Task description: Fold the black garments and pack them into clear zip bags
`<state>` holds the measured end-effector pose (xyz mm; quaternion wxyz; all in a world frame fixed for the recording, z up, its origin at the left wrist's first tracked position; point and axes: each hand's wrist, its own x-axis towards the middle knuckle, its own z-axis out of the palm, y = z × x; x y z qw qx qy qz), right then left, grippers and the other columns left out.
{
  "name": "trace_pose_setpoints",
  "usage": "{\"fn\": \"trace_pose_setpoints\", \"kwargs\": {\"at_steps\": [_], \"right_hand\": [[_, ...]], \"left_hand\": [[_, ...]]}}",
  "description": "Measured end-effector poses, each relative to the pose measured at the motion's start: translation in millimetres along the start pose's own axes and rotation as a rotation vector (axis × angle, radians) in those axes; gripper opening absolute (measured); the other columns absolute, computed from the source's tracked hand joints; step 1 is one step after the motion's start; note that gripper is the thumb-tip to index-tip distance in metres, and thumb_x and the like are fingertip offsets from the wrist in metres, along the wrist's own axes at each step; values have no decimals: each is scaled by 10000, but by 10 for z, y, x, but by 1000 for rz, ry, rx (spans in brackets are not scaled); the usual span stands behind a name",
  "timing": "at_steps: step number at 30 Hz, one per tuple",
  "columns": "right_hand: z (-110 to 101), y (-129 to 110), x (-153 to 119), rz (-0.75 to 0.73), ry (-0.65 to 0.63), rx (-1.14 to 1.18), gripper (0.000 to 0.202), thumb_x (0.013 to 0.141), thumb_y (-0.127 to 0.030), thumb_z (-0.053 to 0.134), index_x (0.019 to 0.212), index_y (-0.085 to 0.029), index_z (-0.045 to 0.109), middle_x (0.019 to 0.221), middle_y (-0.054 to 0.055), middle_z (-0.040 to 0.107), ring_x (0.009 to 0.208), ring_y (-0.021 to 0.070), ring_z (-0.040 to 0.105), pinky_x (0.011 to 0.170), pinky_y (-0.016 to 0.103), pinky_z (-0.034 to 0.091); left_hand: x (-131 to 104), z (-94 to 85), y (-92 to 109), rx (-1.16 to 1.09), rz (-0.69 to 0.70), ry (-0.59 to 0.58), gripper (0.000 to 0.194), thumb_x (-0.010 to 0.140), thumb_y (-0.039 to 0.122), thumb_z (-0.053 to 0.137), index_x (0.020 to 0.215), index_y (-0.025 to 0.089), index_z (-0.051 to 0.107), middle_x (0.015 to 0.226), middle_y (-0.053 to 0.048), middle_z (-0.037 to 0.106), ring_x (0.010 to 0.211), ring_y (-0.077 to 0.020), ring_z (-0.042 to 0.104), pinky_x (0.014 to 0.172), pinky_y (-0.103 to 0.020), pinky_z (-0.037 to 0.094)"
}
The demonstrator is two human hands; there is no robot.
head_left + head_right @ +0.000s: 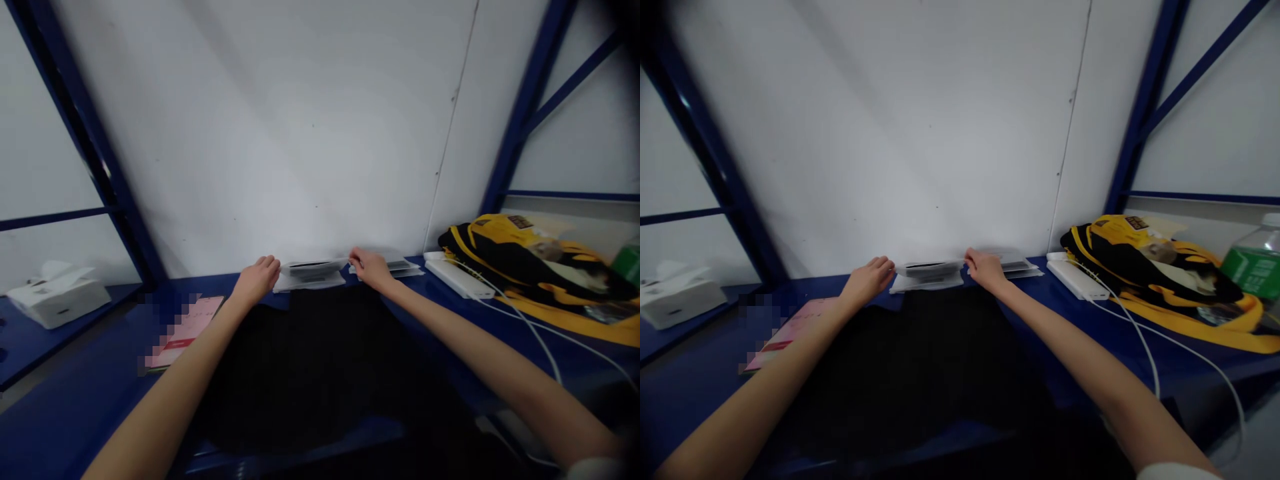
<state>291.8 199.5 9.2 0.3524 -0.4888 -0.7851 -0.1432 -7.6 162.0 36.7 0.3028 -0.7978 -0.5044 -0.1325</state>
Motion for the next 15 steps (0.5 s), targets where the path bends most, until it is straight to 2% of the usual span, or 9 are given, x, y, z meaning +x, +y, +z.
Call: {"fn": "trace_pose_setpoints", "kwargs": {"at_steps": [5, 8, 11, 15], "right_hand": [[-2, -59, -41, -65, -11, -135, 174, 850, -260, 399, 904, -181, 544, 833, 46, 622, 645, 154, 521, 563, 243, 262], [-39, -199, -45, -217, -2, -172, 180, 857, -225, 389, 917, -176, 551, 893, 63, 594, 761, 168, 518, 620, 249, 290], [-57, -385, -20, -368, -90, -187, 222, 880, -211, 352, 919, -179, 568, 904, 64, 583, 801, 163, 511, 660, 256, 306], [-42, -597, 29, -270, -229, -239, 229, 888, -222, 358, 1013, -168, 543, 932, 87, 591, 781, 166, 539, 616, 256, 321]], "left_hand": [[-11, 12, 15, -18, -5, -55, 214, 895, 286, 306, 932, 187, 492, 929, -57, 554, 802, -168, 554, 525, -232, 350], [-13, 26, 6, -79, -16, -81, 223, 893, 306, 299, 941, 192, 485, 929, -54, 550, 709, -156, 571, 531, -239, 354], [-15, 53, 1, -94, 5, -80, 221, 895, 295, 290, 973, 191, 469, 948, -58, 553, 690, -157, 581, 541, -243, 359], [-9, 87, 14, -83, 62, -90, 219, 898, 284, 276, 996, 191, 448, 975, -60, 569, 687, -157, 593, 553, -245, 369]]}}
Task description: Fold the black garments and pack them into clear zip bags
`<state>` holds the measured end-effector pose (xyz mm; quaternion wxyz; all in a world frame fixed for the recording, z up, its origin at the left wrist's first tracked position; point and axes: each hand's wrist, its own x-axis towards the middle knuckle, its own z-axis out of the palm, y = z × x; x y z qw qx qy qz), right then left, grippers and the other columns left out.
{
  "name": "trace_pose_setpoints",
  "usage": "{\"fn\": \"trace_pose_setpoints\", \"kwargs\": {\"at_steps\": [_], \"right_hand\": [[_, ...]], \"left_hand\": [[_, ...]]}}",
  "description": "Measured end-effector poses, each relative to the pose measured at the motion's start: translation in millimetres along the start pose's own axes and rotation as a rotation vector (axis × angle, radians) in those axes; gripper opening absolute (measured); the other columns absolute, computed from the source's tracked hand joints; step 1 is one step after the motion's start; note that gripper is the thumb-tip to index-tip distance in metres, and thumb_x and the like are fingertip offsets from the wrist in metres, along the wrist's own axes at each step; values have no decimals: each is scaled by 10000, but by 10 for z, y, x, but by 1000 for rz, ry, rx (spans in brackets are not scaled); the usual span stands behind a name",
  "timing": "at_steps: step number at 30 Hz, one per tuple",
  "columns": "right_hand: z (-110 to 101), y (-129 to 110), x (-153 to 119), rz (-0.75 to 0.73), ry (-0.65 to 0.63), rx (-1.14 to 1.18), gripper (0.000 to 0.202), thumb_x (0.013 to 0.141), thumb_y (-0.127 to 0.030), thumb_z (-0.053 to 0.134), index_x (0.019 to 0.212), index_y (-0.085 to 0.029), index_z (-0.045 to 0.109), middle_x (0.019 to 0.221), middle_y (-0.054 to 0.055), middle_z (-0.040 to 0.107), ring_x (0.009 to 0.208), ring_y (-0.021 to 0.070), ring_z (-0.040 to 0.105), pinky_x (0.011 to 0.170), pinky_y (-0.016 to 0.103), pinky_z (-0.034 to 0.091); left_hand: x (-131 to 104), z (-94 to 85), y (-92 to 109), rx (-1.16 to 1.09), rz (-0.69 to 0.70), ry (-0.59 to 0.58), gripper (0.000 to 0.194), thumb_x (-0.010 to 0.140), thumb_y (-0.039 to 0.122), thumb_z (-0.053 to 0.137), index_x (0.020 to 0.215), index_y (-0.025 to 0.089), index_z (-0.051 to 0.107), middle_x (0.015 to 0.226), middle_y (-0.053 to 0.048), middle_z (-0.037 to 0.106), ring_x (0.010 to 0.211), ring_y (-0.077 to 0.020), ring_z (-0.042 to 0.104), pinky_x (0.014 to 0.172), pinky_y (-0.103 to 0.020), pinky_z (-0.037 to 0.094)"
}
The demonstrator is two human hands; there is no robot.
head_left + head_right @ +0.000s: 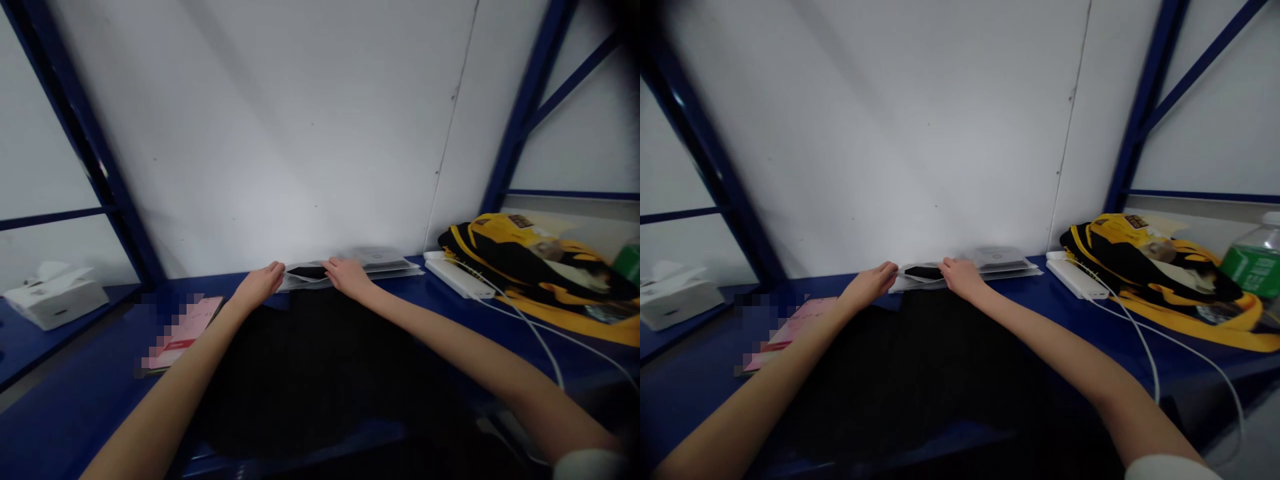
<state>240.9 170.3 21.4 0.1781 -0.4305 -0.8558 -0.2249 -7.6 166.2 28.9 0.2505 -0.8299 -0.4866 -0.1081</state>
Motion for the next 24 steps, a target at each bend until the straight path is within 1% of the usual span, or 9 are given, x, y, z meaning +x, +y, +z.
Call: {"fn": "trace_pose_setpoints", "kwargs": {"at_steps": [2, 6, 8, 10, 13, 16, 18, 22, 24], "right_hand": [[-1, -72, 37, 34, -40, -19, 248, 875, -259, 401, 1076, -157, 505, 984, 104, 586, 791, 183, 556, 605, 260, 342], [67, -201, 124, -32, -74, -18, 391, 823, -319, 495, 1164, -136, 435, 1096, 132, 558, 827, 226, 583, 599, 289, 405], [130, -261, 198, -34, -100, -11, 403, 821, -282, 496, 1184, -124, 417, 1103, 152, 560, 837, 235, 593, 622, 306, 432], [195, -309, 289, -16, -128, -9, 374, 829, -199, 460, 1189, -105, 416, 1078, 174, 576, 837, 239, 602, 651, 327, 446], [261, -342, 414, -5, -149, 3, 325, 826, -94, 392, 1141, -95, 474, 1013, 178, 614, 832, 246, 611, 673, 349, 449], [264, -320, 469, -12, -147, 30, 292, 826, -84, 374, 1061, -115, 544, 981, 159, 638, 849, 246, 609, 687, 340, 444], [239, -276, 462, -12, -133, 51, 286, 818, -90, 387, 1043, -132, 558, 990, 140, 643, 868, 238, 605, 695, 324, 438], [175, -131, 399, -11, -91, 97, 293, 779, -127, 454, 1051, -172, 552, 1042, 89, 632, 906, 215, 588, 700, 282, 424], [149, -42, 365, 12, -49, 181, 302, 760, -164, 489, 1054, -189, 551, 1061, 70, 625, 894, 203, 584, 707, 272, 414]], "left_hand": [[10, 5, 16, -13, 3, -4, 221, 899, 292, 273, 997, 194, 444, 984, -59, 577, 678, -152, 596, 556, -244, 372], [26, 2, 62, -32, 2, 2, 223, 896, 292, 281, 1011, 198, 447, 978, -61, 589, 673, -156, 603, 566, -246, 382], [27, 1, 85, -34, 18, -1, 227, 895, 290, 281, 1005, 196, 456, 966, -64, 595, 668, -163, 606, 567, -251, 385], [24, -1, 106, -42, 19, -8, 224, 892, 286, 291, 997, 196, 468, 953, -68, 603, 664, -165, 608, 573, -253, 390], [22, -9, 129, -111, 7, 0, 210, 885, 278, 321, 994, 193, 479, 911, -66, 621, 682, -165, 609, 603, -250, 399], [26, -20, 140, -256, -19, 39, 188, 879, 275, 345, 961, 191, 492, 806, -44, 634, 685, -156, 599, 617, -238, 397], [34, -24, 139, -322, -47, 51, 175, 873, 276, 359, 925, 192, 503, 727, -25, 623, 645, -146, 586, 597, -229, 388], [52, -11, 110, -317, -100, 63, 185, 868, 289, 361, 899, 194, 517, 647, -10, 595, 566, -137, 553, 554, -225, 358], [57, 0, 84, -290, -126, 65, 197, 869, 294, 355, 907, 194, 521, 647, -15, 598, 564, -141, 552, 551, -229, 352]]}}
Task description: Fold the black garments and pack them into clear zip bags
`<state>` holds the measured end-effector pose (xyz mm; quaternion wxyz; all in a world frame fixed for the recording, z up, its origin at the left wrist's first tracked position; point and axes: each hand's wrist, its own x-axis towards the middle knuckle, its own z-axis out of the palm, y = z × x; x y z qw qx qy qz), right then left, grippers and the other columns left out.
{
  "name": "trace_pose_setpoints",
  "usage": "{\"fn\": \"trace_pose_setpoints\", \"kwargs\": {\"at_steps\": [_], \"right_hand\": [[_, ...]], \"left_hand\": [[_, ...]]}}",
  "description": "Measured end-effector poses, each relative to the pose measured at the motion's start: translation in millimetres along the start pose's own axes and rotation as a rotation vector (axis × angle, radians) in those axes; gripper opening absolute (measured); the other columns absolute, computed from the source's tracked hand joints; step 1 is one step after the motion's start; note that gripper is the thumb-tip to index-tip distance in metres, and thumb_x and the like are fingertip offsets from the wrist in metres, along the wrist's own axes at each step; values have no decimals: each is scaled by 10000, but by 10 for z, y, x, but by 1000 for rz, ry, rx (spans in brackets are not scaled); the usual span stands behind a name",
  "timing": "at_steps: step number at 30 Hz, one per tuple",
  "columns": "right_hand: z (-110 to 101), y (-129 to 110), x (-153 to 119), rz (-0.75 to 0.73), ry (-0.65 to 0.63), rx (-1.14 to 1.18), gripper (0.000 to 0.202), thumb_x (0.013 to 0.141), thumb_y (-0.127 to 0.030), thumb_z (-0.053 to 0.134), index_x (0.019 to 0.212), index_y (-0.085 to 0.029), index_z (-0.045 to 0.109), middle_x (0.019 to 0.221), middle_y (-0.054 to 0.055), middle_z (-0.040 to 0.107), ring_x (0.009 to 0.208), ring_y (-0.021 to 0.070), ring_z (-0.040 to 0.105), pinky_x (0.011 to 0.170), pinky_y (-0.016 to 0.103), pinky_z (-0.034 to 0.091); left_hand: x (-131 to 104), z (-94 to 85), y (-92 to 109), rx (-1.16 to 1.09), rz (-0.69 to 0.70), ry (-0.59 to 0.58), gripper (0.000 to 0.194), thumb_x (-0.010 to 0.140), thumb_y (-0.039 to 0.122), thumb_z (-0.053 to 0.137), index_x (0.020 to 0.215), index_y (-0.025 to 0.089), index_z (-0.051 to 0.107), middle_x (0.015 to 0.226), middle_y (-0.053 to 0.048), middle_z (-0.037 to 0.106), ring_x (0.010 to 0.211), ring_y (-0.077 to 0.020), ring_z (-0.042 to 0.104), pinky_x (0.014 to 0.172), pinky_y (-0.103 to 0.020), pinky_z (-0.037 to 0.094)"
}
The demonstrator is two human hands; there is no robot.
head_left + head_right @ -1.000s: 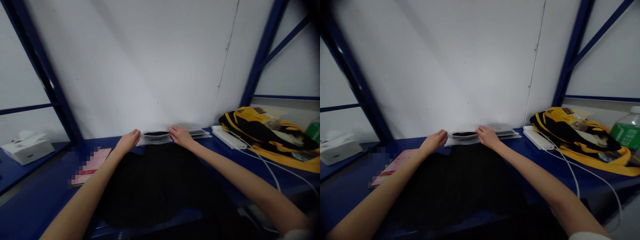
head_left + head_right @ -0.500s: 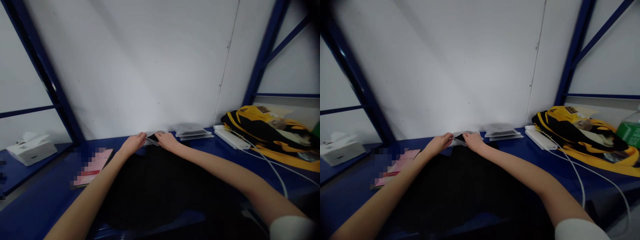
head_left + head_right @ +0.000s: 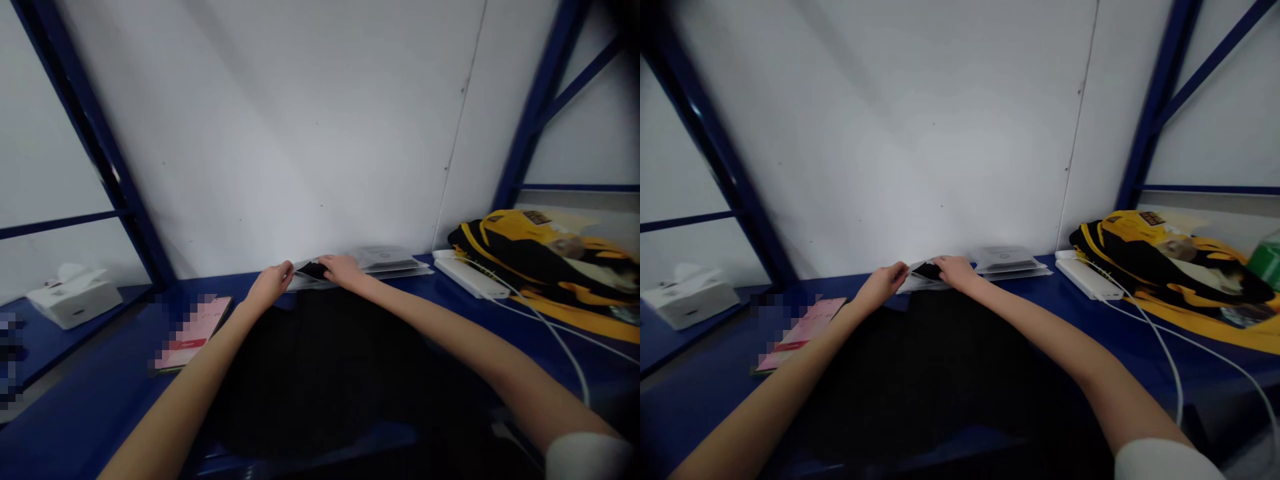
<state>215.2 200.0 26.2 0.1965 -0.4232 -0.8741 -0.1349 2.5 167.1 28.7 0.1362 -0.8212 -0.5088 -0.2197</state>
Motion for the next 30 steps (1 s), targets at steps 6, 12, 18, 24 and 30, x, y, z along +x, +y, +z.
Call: {"fn": "trace_pose_setpoints", "kwargs": {"at_steps": [6, 12, 18, 24, 30], "right_hand": [[-153, 228, -128, 78, 194, 521, 201, 722, -179, 446, 864, -169, 587, 789, 23, 644, 696, 146, 558, 630, 249, 408], [-441, 311, -420, 178, 243, 860, 201, 697, -199, 412, 737, -135, 598, 675, 36, 623, 664, 169, 555, 601, 295, 449], [-764, 295, -890, 62, 210, 1010, 176, 710, -224, 487, 826, -181, 612, 879, 53, 670, 849, 209, 602, 779, 356, 467], [-778, 292, -1463, 73, 201, 836, 196, 731, -210, 550, 922, -203, 589, 1132, 91, 596, 1026, 229, 561, 883, 378, 430], [-756, 353, -1816, 28, -47, 517, 466, 705, -140, 511, 1152, -274, 518, 1319, 66, 418, 1138, 222, 471, 937, 390, 390]], "left_hand": [[-8, -6, -84, 40, -81, -25, 200, 867, 294, 356, 929, 197, 519, 724, -40, 633, 646, -158, 587, 583, -232, 370], [-24, 0, -111, 84, -73, -79, 213, 861, 288, 351, 970, 192, 507, 787, -68, 652, 702, -187, 606, 616, -256, 389], [-18, 16, -87, 70, -27, -157, 187, 830, 246, 378, 930, 198, 529, 849, -60, 650, 764, -177, 604, 648, -242, 400], [-28, 37, -56, 76, -50, -265, 167, 773, 223, 425, 840, 187, 574, 818, -66, 651, 719, -180, 599, 609, -246, 403], [-33, -19, 28, 106, -108, -292, 211, 783, 276, 409, 875, 199, 582, 877, -73, 648, 757, -193, 602, 604, -252, 409]]}}
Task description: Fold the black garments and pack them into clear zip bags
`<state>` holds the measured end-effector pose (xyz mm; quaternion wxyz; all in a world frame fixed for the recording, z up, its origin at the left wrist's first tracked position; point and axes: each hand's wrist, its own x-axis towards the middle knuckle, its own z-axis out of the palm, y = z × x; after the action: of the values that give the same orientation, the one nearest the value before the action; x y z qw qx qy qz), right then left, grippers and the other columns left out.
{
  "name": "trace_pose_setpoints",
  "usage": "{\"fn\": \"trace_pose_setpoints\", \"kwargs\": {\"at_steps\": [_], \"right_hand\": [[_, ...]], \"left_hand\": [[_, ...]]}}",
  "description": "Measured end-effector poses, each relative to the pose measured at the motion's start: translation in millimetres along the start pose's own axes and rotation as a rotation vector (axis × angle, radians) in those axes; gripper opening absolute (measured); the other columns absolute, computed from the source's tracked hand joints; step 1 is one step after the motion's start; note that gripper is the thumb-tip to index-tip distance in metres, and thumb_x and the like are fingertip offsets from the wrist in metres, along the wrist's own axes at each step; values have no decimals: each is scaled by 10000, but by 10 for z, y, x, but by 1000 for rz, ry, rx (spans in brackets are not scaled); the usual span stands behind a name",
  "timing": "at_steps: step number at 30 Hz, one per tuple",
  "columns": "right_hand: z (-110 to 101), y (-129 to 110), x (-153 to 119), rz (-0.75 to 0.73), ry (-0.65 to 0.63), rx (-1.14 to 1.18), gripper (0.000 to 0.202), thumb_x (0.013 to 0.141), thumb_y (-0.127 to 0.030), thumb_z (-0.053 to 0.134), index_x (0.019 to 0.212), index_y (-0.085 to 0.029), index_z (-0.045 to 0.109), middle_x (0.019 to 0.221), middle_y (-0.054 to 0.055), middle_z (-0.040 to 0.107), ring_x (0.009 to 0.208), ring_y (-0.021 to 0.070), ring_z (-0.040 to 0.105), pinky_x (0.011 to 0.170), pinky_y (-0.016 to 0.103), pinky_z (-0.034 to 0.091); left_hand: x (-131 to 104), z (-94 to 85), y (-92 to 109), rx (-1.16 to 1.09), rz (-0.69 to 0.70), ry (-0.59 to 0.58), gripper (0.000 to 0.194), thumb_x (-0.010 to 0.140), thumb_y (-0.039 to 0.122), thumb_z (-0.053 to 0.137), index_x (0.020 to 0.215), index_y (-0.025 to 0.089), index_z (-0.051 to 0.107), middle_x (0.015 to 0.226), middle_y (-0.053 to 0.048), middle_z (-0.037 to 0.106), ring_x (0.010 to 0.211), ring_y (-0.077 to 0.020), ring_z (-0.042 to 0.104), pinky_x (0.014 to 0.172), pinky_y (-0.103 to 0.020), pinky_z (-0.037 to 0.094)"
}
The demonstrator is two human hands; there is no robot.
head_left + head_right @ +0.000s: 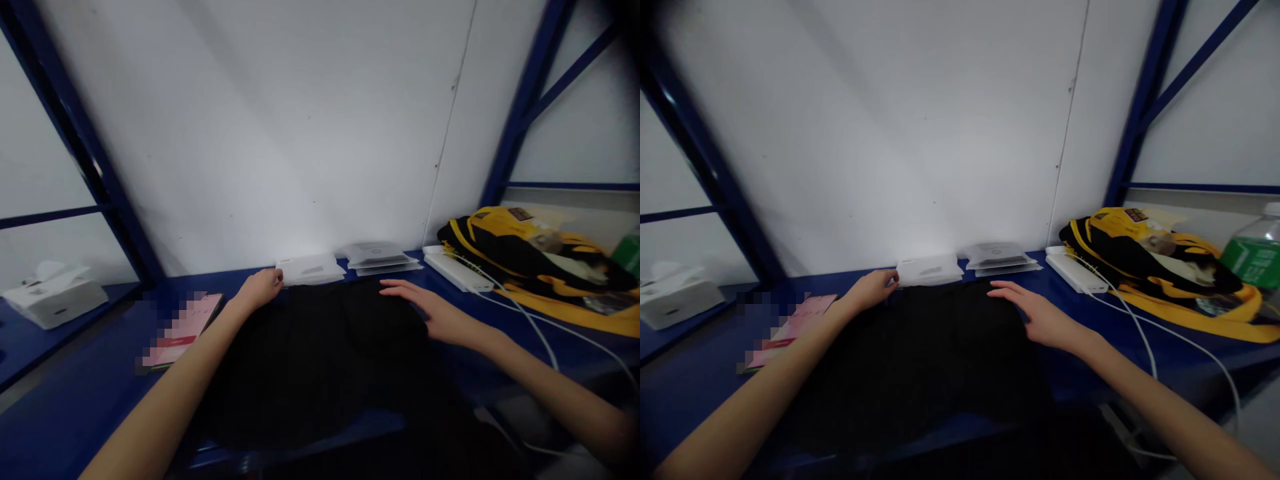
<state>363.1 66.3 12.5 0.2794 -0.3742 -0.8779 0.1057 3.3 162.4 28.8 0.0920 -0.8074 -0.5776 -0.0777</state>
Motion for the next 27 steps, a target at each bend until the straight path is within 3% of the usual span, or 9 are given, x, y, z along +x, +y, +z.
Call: {"fn": "trace_pose_setpoints", "kwargs": {"at_steps": [5, 10, 15, 19, 21, 24, 27], "right_hand": [[-153, 50, -22, -26, -32, -87, 302, 769, -140, 420, 976, -262, 604, 1155, 62, 520, 1023, 187, 529, 850, 340, 438], [-214, -19, 119, -82, -72, -86, 280, 736, -92, 421, 898, -243, 593, 1132, 42, 534, 997, 172, 531, 862, 323, 419], [-204, -340, 466, -201, -39, -32, 286, 752, -65, 402, 922, -229, 562, 1087, 33, 557, 992, 159, 523, 883, 328, 399], [-82, -661, 764, -310, -29, 44, 216, 804, -166, 458, 985, -226, 562, 1137, 35, 530, 888, 131, 545, 830, 291, 420], [-30, -748, 877, -301, -29, 74, 235, 807, -206, 482, 1033, -224, 544, 1136, 40, 532, 796, 114, 552, 776, 275, 435], [-20, -704, 988, -227, -56, 46, 186, 804, -237, 492, 972, -204, 566, 981, 32, 598, 748, 120, 548, 716, 262, 431], [-43, -478, 1019, -95, -224, 2, 157, 797, -276, 494, 876, -188, 597, 810, 20, 623, 696, 132, 545, 630, 246, 416]], "left_hand": [[-4, -77, 61, 11, -3, 5, 225, 786, 286, 394, 859, 206, 590, 886, -72, 648, 741, -196, 601, 600, -259, 406], [0, -91, 26, 17, -16, 17, 221, 784, 298, 399, 840, 204, 592, 854, -67, 654, 740, -193, 602, 595, -252, 397], [-2, -107, -21, 35, -38, 51, 245, 800, 321, 381, 841, 203, 592, 852, -66, 659, 755, -195, 600, 584, -246, 387], [-5, -113, -48, 54, -75, 82, 265, 807, 336, 365, 849, 199, 588, 845, -72, 657, 759, -204, 597, 574, -249, 381], [-10, -114, -61, 61, -97, 91, 276, 808, 342, 356, 845, 196, 587, 836, -77, 655, 752, -214, 598, 561, -256, 380], [-18, -135, -73, 69, -129, 107, 289, 807, 336, 345, 845, 189, 590, 835, -90, 653, 760, -229, 598, 567, -270, 388], [-27, -192, -44, 25, -145, 151, 283, 802, 320, 347, 847, 186, 592, 843, -91, 651, 783, -231, 594, 605, -284, 407]]}}
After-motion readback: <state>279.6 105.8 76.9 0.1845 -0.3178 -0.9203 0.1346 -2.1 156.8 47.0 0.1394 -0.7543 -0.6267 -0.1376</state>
